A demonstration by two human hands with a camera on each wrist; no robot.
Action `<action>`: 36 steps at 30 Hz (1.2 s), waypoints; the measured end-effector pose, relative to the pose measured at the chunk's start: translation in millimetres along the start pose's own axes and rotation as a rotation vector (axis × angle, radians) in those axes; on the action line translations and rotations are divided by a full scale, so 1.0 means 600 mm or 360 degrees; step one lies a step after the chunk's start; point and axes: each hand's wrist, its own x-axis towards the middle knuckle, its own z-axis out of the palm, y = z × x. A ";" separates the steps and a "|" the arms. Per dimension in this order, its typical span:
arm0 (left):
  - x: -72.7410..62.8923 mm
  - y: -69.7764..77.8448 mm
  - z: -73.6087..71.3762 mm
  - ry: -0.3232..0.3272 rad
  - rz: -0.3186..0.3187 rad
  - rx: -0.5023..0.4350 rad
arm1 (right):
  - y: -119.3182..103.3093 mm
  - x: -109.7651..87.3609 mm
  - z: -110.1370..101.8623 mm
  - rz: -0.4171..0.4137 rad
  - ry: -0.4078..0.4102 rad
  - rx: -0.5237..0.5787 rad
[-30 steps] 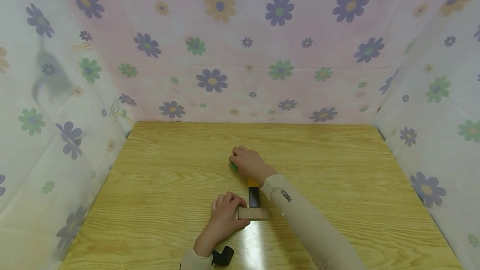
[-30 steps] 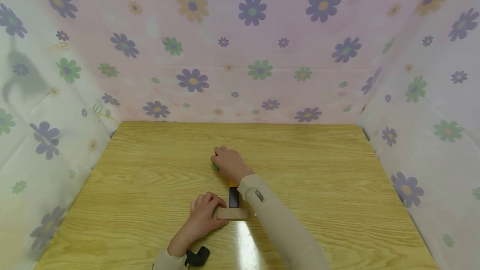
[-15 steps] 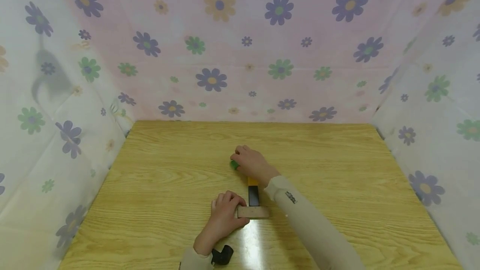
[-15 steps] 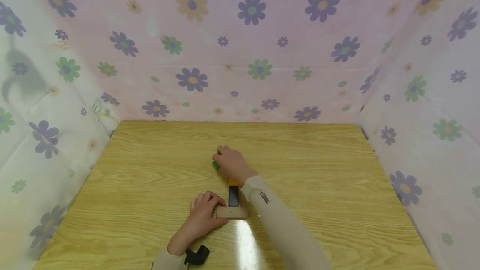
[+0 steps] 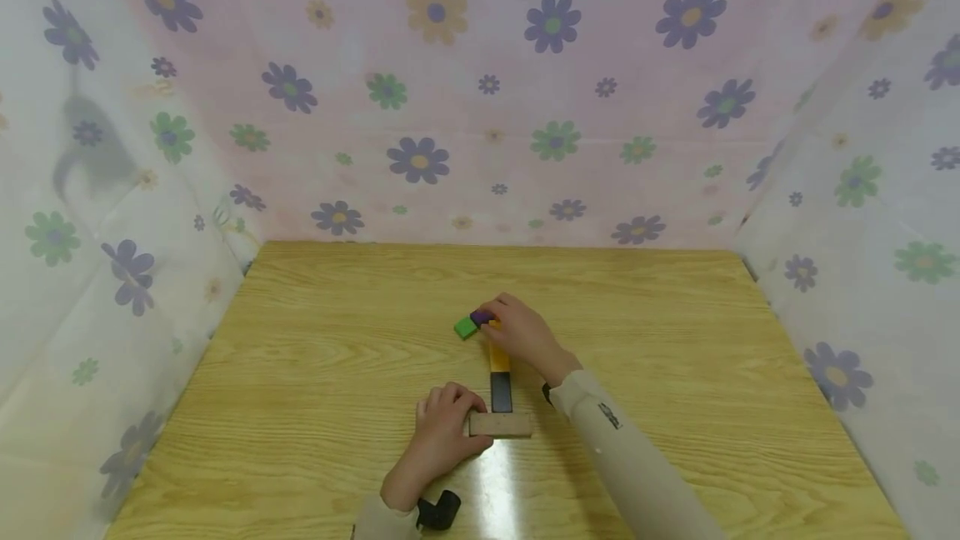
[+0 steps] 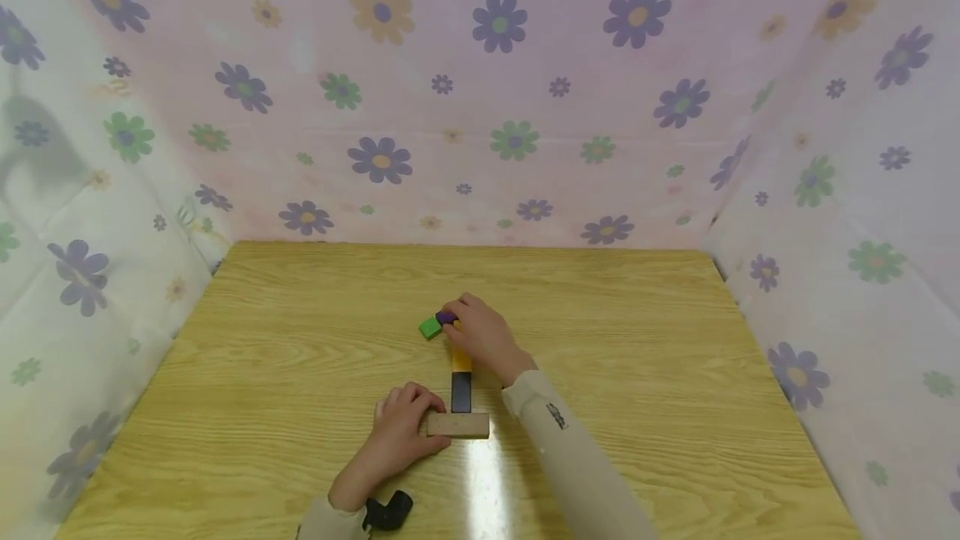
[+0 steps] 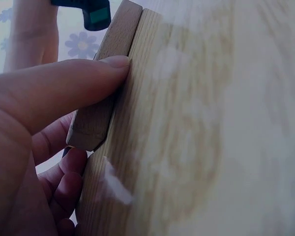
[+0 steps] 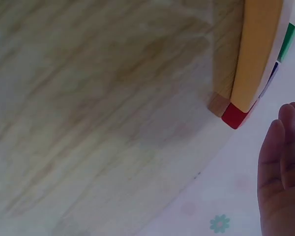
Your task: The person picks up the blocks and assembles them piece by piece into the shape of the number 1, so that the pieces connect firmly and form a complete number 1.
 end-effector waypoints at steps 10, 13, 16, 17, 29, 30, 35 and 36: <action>0.000 -0.004 0.003 -0.0004 -0.0015 -0.0012 | 0.017 -0.007 0.000 0.0044 0.0056 0.0038; -0.001 -0.003 0.000 -0.0003 -0.0018 -0.0020 | 0.011 -0.004 0.002 0.0045 0.0035 0.0045; -0.001 -0.001 -0.003 0.0005 -0.0008 -0.0030 | 0.003 0.001 0.006 0.0034 -0.0001 0.0041; 0.000 -0.001 -0.002 0.0008 -0.0004 -0.0028 | 0.000 0.003 0.007 0.0025 -0.0006 0.0035; 0.005 0.003 0.004 -0.0013 -0.0024 0.0001 | 0.020 0.014 0.020 0.0280 0.0162 0.0075; 0.005 0.002 0.003 -0.0012 -0.0030 0.0005 | 0.023 0.014 0.018 0.0311 0.0186 0.0119; 0.004 0.001 0.002 -0.0021 -0.0048 0.0000 | 0.039 0.012 0.014 0.0431 0.0208 0.0427; 0.004 0.001 0.002 -0.0024 -0.0049 -0.0004 | 0.044 0.011 0.015 0.0465 0.0189 0.0504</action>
